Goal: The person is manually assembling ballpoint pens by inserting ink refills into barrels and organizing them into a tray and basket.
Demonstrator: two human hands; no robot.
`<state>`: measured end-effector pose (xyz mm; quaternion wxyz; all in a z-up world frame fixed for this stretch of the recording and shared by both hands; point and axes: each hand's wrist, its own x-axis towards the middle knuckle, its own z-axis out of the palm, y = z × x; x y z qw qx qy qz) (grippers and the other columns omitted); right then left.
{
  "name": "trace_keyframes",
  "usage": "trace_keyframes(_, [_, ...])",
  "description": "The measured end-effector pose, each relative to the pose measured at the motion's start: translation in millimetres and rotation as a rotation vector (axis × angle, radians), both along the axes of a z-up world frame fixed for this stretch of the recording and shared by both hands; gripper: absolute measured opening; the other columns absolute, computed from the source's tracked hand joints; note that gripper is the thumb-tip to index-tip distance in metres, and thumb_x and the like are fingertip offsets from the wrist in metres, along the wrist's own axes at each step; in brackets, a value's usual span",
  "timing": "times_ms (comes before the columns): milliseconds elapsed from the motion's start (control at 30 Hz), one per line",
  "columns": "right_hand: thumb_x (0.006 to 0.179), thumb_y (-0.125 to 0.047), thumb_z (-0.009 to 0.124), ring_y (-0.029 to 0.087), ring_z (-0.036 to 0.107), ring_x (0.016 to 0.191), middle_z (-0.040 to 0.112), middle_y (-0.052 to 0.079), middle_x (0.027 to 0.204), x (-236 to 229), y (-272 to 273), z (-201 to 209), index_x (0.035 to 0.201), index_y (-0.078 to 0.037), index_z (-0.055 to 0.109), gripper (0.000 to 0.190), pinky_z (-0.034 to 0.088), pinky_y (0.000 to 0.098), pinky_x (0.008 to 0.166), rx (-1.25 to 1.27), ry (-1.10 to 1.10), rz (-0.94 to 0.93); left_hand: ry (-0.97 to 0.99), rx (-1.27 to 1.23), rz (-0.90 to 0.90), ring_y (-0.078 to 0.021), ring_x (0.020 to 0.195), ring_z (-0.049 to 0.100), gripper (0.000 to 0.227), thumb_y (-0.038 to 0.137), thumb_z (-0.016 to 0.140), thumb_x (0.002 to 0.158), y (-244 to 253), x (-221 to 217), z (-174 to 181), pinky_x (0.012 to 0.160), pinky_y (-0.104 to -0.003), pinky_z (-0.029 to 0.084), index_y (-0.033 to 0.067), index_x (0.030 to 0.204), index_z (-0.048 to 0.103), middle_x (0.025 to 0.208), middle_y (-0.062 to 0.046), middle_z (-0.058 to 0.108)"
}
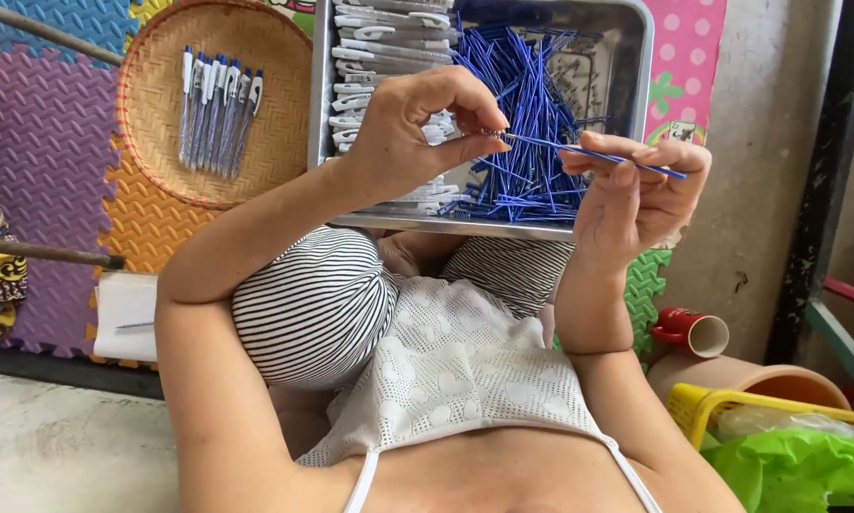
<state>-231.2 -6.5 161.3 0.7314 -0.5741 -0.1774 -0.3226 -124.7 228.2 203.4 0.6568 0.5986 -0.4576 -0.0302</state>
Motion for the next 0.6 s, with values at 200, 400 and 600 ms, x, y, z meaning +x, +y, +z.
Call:
trace_keyframes(200, [0.115, -0.015, 0.06, 0.03, 0.075, 0.097, 0.071, 0.024, 0.125, 0, -3, -9, 0.127, -0.013, 0.043, 0.02, 0.065, 0.0349, 0.085, -0.003, 0.016, 0.022, -0.005, 0.02, -0.003, -0.0144, 0.086, 0.065, 0.025, -0.01, 0.088, 0.093, -2, 1, -5, 0.078, -0.025, 0.057, 0.0057, 0.101, 0.071, 0.103, -0.007, 0.072])
trace_keyframes(400, [0.115, -0.013, 0.06, 0.029, 0.075, 0.098, 0.071, 0.024, 0.126, 4, 0, -19, 0.127, -0.013, 0.045, 0.018, 0.065, 0.0353, 0.086, 0.009, 0.033, 0.06, -0.061, 0.052, 0.014, -0.0148, 0.084, 0.064, 0.024, -0.011, 0.089, 0.092, -1, 0, -4, 0.076, -0.025, 0.056, 0.0032, 0.1, 0.072, 0.104, -0.008, 0.072])
trace_keyframes(600, [0.114, -0.013, 0.055, 0.028, 0.077, 0.098, 0.07, 0.019, 0.112, 14, 31, -44, 0.122, -0.01, 0.046, 0.012, 0.067, 0.0302, 0.083, 0.464, 0.326, 0.399, -0.189, 0.089, 0.078, -0.0142, 0.078, 0.057, 0.023, -0.007, 0.093, 0.09, -6, 4, -10, 0.069, -0.026, 0.051, 0.0005, 0.093, 0.071, 0.094, -0.007, 0.067])
